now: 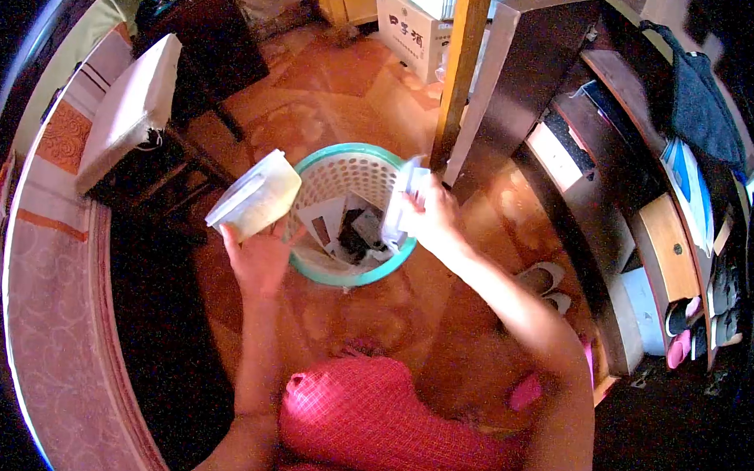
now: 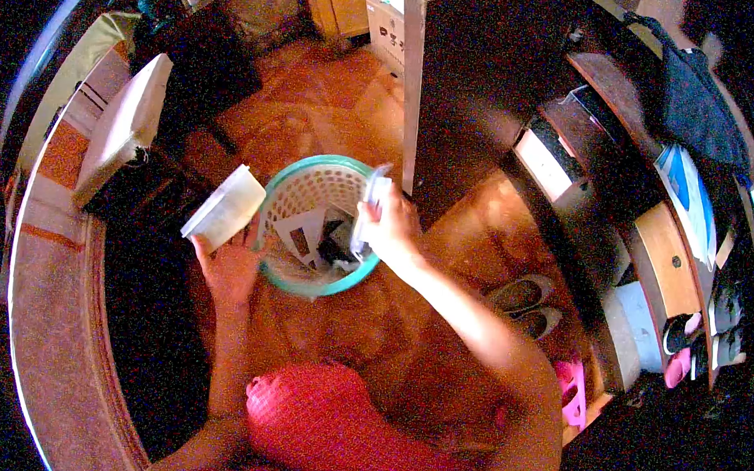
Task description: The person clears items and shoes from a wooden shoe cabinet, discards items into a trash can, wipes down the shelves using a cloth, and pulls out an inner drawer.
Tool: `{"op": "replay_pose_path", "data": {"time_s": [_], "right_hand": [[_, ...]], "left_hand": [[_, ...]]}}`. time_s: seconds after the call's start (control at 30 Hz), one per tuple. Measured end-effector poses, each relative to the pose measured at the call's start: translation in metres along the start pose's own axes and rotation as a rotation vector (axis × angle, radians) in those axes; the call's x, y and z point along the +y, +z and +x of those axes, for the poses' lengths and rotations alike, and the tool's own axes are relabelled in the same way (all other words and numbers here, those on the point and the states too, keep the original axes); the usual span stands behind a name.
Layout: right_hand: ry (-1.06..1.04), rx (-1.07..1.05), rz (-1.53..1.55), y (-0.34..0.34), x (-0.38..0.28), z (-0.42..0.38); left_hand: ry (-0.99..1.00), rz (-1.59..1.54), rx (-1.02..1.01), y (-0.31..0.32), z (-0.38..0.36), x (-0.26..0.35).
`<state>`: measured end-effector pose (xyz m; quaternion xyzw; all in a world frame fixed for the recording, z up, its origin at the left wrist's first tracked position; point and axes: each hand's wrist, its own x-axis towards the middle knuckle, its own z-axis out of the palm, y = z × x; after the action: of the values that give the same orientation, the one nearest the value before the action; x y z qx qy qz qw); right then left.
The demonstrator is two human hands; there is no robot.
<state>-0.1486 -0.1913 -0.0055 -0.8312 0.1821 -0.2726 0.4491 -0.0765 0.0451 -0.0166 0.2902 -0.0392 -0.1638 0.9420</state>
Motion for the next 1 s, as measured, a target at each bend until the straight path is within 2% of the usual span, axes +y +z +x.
{"op": "replay_pose_path", "data": {"time_s": [0.07,0.1,0.13,0.2,0.23,0.27,0.33,0.37,0.4,0.47,0.5,0.6,0.67,0.7,0.73,0.8,0.83,0.87,0.97,1.0], "right_hand": [[0.065,-0.214,0.015,-0.013,-0.011,0.003],[0.164,-0.26,0.426,-0.015,-0.018,0.004],[0.213,-0.276,0.391,-0.015,-0.011,0.007],[0.102,-0.135,0.64,-0.008,-0.005,0.012],[0.338,-0.146,0.978,-0.005,-0.023,0.015],[0.417,-0.24,1.159,-0.015,-0.039,0.015],[0.571,-0.252,1.341,-0.013,-0.049,0.016],[0.533,-0.335,1.415,-0.003,-0.041,0.018],[0.506,-0.355,1.372,0.003,-0.044,0.016],[0.52,-0.389,1.285,0.016,-0.045,0.012],[0.437,-0.469,1.295,0.019,-0.045,0.01],[0.354,-0.442,1.166,0.018,-0.048,0.003],[0.294,-0.446,1.088,0.019,-0.046,0.001],[0.241,-0.438,1.008,0.019,-0.045,-0.001],[0.241,-0.443,1.008,0.019,-0.044,-0.005],[0.305,-0.24,0.758,0.02,-0.042,-0.01],[0.163,-0.285,0.703,0.017,-0.038,-0.007],[0.159,-0.288,0.704,0.016,-0.039,-0.007],[-0.093,-0.19,0.566,0.01,-0.048,-0.012],[-0.097,-0.193,0.568,0.012,-0.048,-0.014]], "left_hand": [[-0.023,-0.078,-0.006,-0.005,0.004,0.0],[0.018,-0.064,0.007,-0.002,0.001,0.0],[0.062,-0.047,0.019,0.0,-0.002,0.002],[0.149,0.036,-0.011,0.005,-0.003,0.011],[0.216,0.101,-0.051,-0.006,0.014,0.015],[0.167,0.132,-0.196,-0.015,0.014,0.02],[0.136,0.222,-0.214,-0.006,0.013,0.015],[0.052,0.094,-0.297,0.005,0.011,0.005],[0.012,0.178,-0.126,0.016,0.007,-0.002],[-0.05,0.129,-0.084,0.039,-0.002,-0.014],[-0.11,0.053,-0.097,0.043,-0.004,-0.017],[-0.206,0.001,-0.212,0.048,-0.011,-0.016],[-0.186,0.207,0.017,0.054,-0.019,-0.017],[-0.238,0.182,0.115,0.056,-0.022,-0.018],[-0.234,0.181,0.118,0.059,-0.024,-0.018],[-0.263,0.321,0.126,0.064,-0.026,-0.017],[-0.258,0.32,0.125,0.069,-0.027,-0.017],[-0.213,0.348,0.132,0.074,-0.028,-0.017],[-0.118,0.4,0.146,0.078,-0.029,-0.016],[-0.146,0.213,0.01,0.075,-0.031,-0.011]]}}
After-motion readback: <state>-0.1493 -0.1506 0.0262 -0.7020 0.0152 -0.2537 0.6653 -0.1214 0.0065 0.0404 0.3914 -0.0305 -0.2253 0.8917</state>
